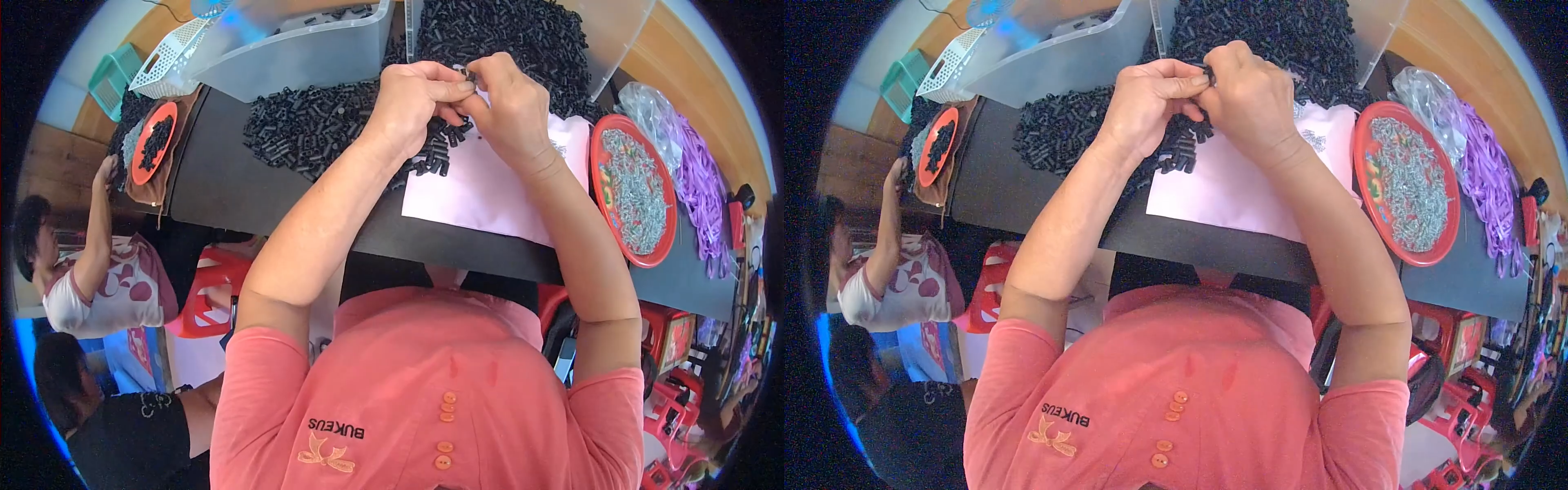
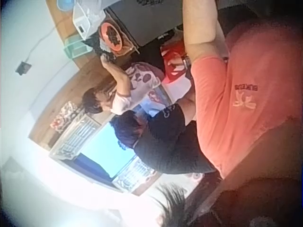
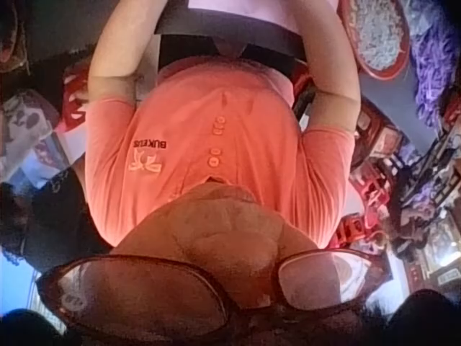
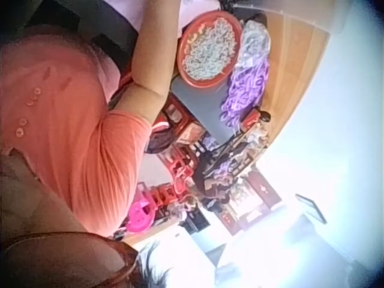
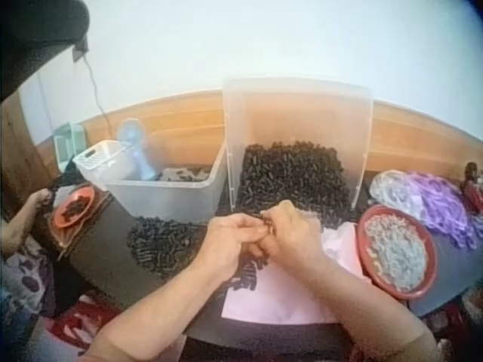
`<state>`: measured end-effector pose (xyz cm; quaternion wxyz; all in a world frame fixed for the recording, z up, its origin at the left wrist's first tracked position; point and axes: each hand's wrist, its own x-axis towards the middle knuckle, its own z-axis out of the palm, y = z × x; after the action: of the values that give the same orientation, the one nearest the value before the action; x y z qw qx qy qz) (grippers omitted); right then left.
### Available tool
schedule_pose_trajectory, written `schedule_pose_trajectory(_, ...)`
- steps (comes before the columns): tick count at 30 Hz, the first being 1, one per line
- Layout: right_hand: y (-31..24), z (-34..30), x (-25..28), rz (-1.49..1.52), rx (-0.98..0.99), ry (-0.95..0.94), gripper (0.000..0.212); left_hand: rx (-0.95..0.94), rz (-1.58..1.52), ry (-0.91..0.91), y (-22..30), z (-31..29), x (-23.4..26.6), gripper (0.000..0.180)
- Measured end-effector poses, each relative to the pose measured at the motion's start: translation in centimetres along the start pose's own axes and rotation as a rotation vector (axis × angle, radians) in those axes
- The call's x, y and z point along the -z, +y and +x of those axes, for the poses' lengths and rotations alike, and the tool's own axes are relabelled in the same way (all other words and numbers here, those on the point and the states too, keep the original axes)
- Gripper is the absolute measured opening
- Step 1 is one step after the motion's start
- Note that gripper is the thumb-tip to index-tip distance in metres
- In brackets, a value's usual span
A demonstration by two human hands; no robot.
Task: The person assembles plastic buckle components by picking up plastic parts and fitting small metal pieces into them by hand.
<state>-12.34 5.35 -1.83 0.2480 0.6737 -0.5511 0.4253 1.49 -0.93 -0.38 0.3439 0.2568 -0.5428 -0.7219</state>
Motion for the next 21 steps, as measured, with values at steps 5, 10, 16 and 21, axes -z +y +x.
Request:
schedule_pose_trajectory(5, -0.3, 0.0, 0.2, -0.045, 0.106, 0.022, 0.018, -0.042, 0.021, -0.039, -0.2, -0.1, 0.1, 0.008)
schedule_pose_trajectory(10, -0.6, 0.0, 0.5, -0.046, 0.108, 0.022, 0.019, -0.074, 0.0, -0.054, -0.1, -0.3, 0.1, 0.009)
schedule_pose_trajectory(16, -0.7, 3.0, 3.9, 0.581, -0.406, -0.211, 0.037, -0.394, 0.13, 0.12, 3.8, -1.4, 0.0, 0.014)
schedule_pose_trajectory(21, -0.2, 6.2, 8.3, 0.848, -0.673, 0.02, 0.017, -0.486, 0.456, 0.508, 11.9, -0.7, 1.8, 0.011)
